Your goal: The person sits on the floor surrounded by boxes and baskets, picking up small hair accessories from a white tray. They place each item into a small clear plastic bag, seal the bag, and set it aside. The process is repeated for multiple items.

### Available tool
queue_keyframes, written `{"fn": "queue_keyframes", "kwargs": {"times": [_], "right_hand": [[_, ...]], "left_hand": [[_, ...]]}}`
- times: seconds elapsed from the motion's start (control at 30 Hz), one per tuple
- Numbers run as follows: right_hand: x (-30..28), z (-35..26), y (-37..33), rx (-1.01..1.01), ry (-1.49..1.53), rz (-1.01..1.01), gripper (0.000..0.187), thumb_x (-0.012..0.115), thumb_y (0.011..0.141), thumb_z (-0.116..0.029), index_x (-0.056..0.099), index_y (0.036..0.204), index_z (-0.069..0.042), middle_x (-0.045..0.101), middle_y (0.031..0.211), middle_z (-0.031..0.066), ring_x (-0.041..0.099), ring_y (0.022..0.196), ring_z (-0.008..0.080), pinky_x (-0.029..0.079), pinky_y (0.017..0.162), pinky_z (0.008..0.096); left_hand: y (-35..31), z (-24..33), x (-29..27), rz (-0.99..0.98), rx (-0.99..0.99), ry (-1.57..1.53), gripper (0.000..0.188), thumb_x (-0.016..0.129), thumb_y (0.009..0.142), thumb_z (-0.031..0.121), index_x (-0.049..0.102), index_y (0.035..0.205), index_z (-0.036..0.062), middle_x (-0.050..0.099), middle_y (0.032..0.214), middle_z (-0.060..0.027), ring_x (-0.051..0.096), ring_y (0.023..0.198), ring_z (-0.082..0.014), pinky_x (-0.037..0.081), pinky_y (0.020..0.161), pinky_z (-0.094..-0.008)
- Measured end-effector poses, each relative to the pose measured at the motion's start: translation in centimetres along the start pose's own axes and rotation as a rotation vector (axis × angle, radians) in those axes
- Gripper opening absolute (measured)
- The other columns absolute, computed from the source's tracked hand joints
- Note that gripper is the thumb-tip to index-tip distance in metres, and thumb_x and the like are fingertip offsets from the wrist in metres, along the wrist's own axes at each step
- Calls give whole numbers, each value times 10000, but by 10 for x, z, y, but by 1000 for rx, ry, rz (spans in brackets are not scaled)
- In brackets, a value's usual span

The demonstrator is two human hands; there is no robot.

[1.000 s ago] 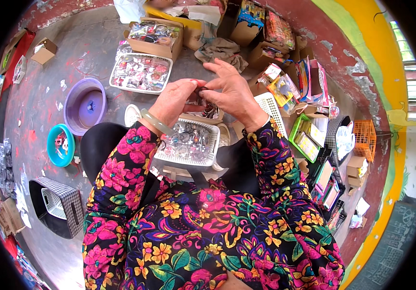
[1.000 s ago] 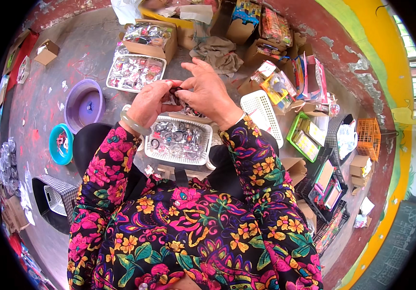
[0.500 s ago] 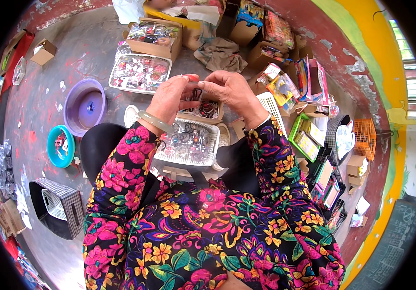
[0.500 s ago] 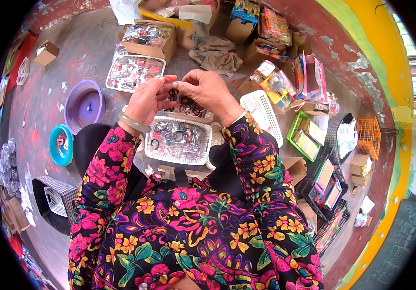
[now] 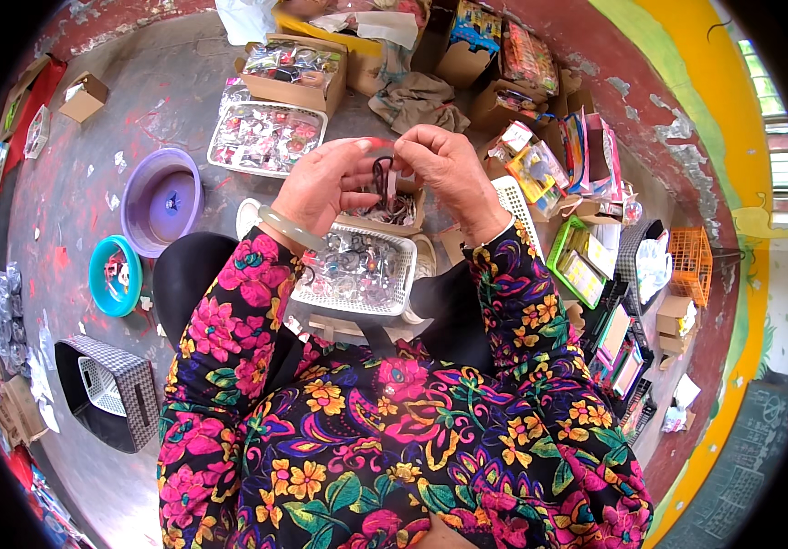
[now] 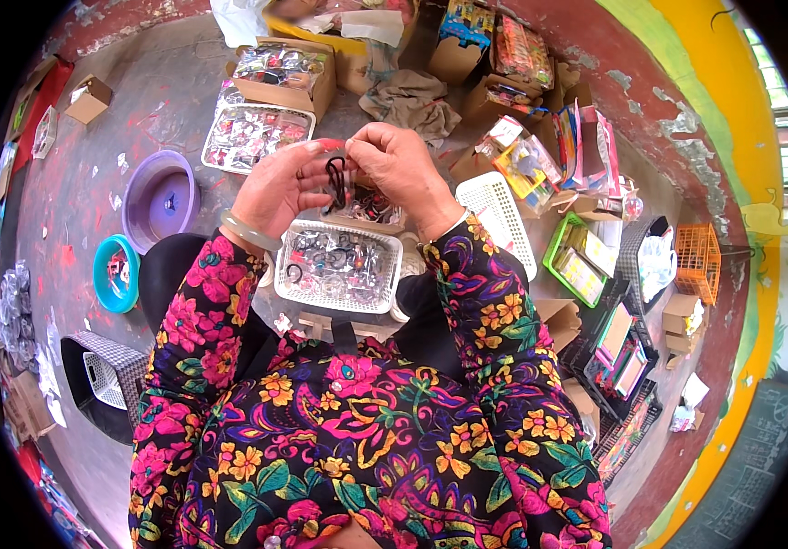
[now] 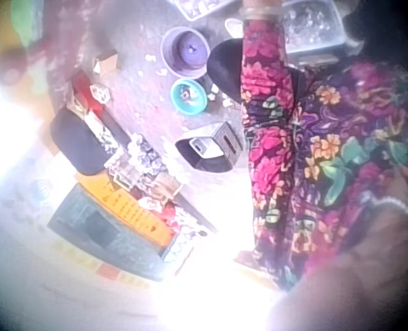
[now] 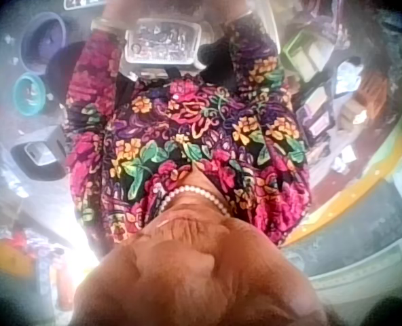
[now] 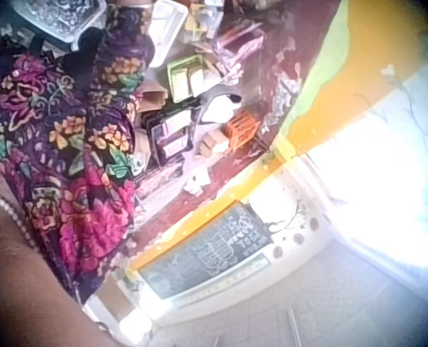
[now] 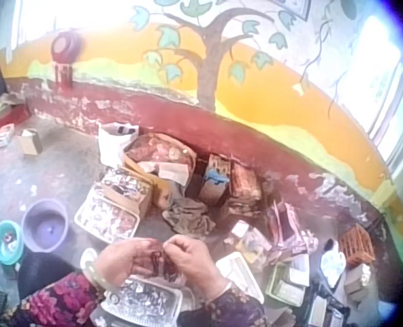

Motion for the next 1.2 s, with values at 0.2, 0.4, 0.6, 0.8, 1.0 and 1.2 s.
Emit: {"fn": "queue_keyframes", "kwargs": {"times": [0.2, 0.4, 0.6, 0.8, 1.0, 1.2], "right_hand": [[-1, 3, 4, -85, -104, -17, 183, 563, 845, -157, 590, 772, 8, 576, 674, -10, 494, 585, 37, 410, 504, 198], [1, 0, 1, -9, -4, -13, 167, 561, 845, -136, 587, 766, 9, 585, 675, -1, 532, 590, 43, 436, 517, 197], [1, -2, 1, -76, -147, -6, 163, 546, 845, -119, 582, 764, 18, 580, 646, 2, 559, 601, 55, 444, 521, 206], [1, 9, 6, -157, -267, -55, 183, 530, 858, -147, 587, 774, 5, 613, 661, 35, 576, 614, 71, 437, 522, 195], [-4, 1, 2, 24, 138, -33, 174, 488, 897, -171, 549, 802, -38, 602, 683, 25, 567, 572, 72, 434, 499, 177], [-6, 6, 3, 71, 183, -22, 189, 490, 906, -207, 551, 816, -52, 602, 692, 19, 559, 590, 69, 418, 522, 176]], "left_hand": [[-1, 4, 11, -40, 99, 165, 357, 569, 845, 130, 488, 1179, 34, 584, 1037, -76, 591, 888, -130, 524, 656, -233], [2, -3, 4, -22, 66, 130, 268, 527, 871, 103, 535, 1131, 39, 601, 969, -25, 594, 824, -98, 519, 624, -225], [3, -7, -7, 47, 12, 145, 207, 508, 883, 127, 590, 1055, 46, 629, 890, -15, 606, 783, -96, 507, 599, -209], [5, -13, -8, 26, -69, 125, 197, 531, 877, 161, 594, 1025, 47, 640, 898, -42, 618, 761, -106, 509, 597, -214], [-1, 3, 7, -31, 12, 42, 234, 569, 859, 159, 562, 1069, 57, 628, 906, -28, 615, 774, -97, 510, 589, -199], [2, -2, 0, 36, 39, 83, 201, 594, 830, 76, 567, 1027, 47, 622, 858, -9, 612, 745, -91, 510, 570, -192]]}}
Point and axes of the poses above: each hand's wrist, its own y-axis towards the middle knuckle, its own x-axis out of the palm, z = x × y, the point moved 8 cm from there along y, towards the middle knuckle
